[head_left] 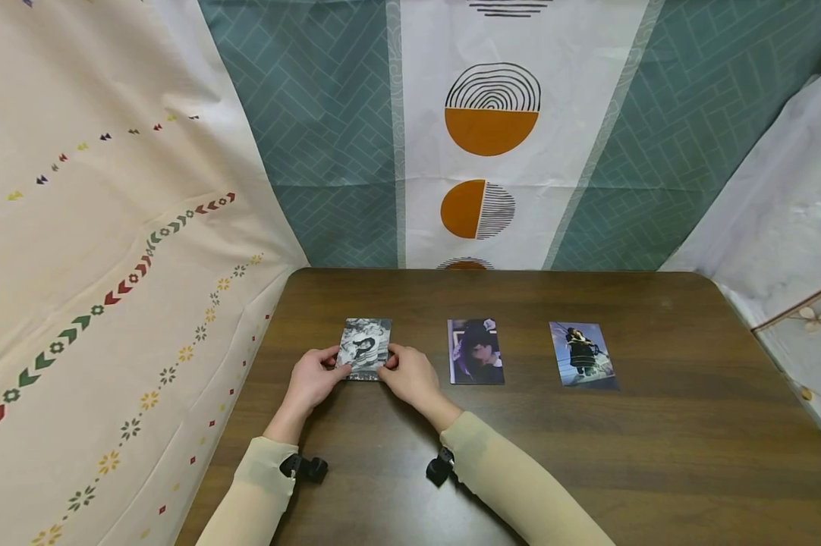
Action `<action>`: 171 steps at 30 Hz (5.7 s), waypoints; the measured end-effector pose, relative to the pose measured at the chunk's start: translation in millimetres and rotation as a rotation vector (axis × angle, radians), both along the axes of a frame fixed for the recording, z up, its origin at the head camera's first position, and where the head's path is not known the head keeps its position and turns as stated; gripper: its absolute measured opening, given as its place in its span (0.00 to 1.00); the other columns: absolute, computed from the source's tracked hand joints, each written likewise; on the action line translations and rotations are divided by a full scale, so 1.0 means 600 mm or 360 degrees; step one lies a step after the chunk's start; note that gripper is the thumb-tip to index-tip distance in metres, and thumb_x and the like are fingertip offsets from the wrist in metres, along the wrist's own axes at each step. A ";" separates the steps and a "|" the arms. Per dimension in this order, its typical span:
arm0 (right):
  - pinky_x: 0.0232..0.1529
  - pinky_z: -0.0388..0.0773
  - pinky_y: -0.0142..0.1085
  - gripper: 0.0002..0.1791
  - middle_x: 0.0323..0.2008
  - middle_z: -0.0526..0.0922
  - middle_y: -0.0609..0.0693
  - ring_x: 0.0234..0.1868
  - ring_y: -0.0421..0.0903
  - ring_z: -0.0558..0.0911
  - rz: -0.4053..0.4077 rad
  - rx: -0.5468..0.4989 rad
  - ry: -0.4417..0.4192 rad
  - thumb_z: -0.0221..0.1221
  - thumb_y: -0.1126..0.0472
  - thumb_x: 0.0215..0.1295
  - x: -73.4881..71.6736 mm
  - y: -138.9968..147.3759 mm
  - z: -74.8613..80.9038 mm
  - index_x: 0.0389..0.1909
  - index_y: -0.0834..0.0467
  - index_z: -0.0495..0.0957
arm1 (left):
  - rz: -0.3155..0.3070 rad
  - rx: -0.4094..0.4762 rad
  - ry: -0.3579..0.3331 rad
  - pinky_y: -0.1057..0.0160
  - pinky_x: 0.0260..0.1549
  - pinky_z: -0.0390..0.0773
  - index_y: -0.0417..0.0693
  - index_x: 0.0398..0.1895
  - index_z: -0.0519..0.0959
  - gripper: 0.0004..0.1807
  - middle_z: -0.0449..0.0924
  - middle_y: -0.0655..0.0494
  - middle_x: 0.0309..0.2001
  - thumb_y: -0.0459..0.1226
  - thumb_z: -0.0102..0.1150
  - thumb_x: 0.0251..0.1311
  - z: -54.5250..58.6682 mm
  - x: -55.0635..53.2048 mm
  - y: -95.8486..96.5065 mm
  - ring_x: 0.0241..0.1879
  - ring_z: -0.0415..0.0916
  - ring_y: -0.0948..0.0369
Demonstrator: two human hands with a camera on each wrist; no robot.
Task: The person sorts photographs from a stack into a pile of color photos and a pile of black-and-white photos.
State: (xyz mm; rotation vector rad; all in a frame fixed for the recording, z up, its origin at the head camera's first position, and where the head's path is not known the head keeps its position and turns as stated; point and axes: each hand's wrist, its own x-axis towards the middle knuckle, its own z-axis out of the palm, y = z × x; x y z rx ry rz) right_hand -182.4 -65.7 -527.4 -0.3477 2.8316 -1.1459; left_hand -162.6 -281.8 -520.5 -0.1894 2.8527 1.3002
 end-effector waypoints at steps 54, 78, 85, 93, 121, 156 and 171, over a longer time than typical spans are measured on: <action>0.41 0.81 0.40 0.23 0.41 0.88 0.48 0.39 0.43 0.84 -0.0027 -0.0466 -0.0075 0.70 0.60 0.70 -0.008 0.156 0.025 0.63 0.62 0.83 | -0.0075 0.0537 0.0183 0.68 0.26 0.70 0.36 0.58 0.85 0.21 0.79 0.49 0.39 0.31 0.73 0.62 0.014 -0.008 0.154 0.30 0.71 0.61; 0.43 0.80 0.41 0.21 0.44 0.88 0.56 0.42 0.52 0.84 -0.0348 -0.0272 -0.0134 0.70 0.58 0.69 -0.016 0.338 0.004 0.59 0.63 0.83 | -0.0255 0.0403 0.0046 0.61 0.37 0.77 0.38 0.50 0.84 0.17 0.78 0.57 0.31 0.33 0.73 0.58 -0.010 -0.028 0.302 0.30 0.75 0.63; 0.44 0.79 0.41 0.19 0.43 0.87 0.56 0.42 0.51 0.84 -0.0316 -0.0275 -0.0168 0.70 0.60 0.69 -0.012 0.362 0.001 0.56 0.65 0.84 | -0.0271 0.0474 -0.0030 0.65 0.24 0.78 0.36 0.54 0.82 0.20 0.77 0.56 0.31 0.32 0.72 0.59 -0.015 -0.028 0.310 0.19 0.75 0.65; 0.45 0.77 0.42 0.17 0.40 0.87 0.53 0.40 0.50 0.83 -0.0327 -0.0177 -0.0145 0.71 0.59 0.68 -0.011 0.358 -0.001 0.53 0.64 0.86 | -0.0263 0.0507 -0.0094 0.64 0.16 0.78 0.34 0.57 0.80 0.22 0.75 0.55 0.28 0.30 0.71 0.60 -0.011 -0.024 0.311 0.14 0.73 0.64; 0.52 0.80 0.51 0.22 0.42 0.88 0.55 0.45 0.54 0.84 -0.0382 -0.0181 -0.0212 0.70 0.53 0.70 -0.009 0.345 0.004 0.55 0.65 0.85 | -0.0210 0.0606 -0.0144 0.65 0.16 0.78 0.32 0.58 0.80 0.22 0.74 0.55 0.28 0.28 0.71 0.60 -0.018 -0.026 0.313 0.15 0.74 0.63; 0.37 0.74 0.40 0.24 0.43 0.89 0.58 0.42 0.52 0.83 -0.0400 -0.0489 -0.0245 0.68 0.57 0.73 -0.007 0.341 0.011 0.64 0.64 0.81 | -0.0211 0.0643 0.0037 0.65 0.18 0.75 0.41 0.65 0.81 0.24 0.82 0.55 0.31 0.32 0.69 0.66 -0.013 -0.029 0.317 0.16 0.72 0.64; 0.34 0.72 0.39 0.23 0.39 0.89 0.57 0.34 0.46 0.79 -0.0406 -0.0548 -0.0227 0.68 0.59 0.72 -0.008 0.339 0.015 0.63 0.64 0.80 | -0.0220 0.0644 0.0045 0.65 0.19 0.76 0.41 0.65 0.81 0.25 0.85 0.56 0.30 0.33 0.71 0.66 -0.009 -0.026 0.318 0.16 0.74 0.63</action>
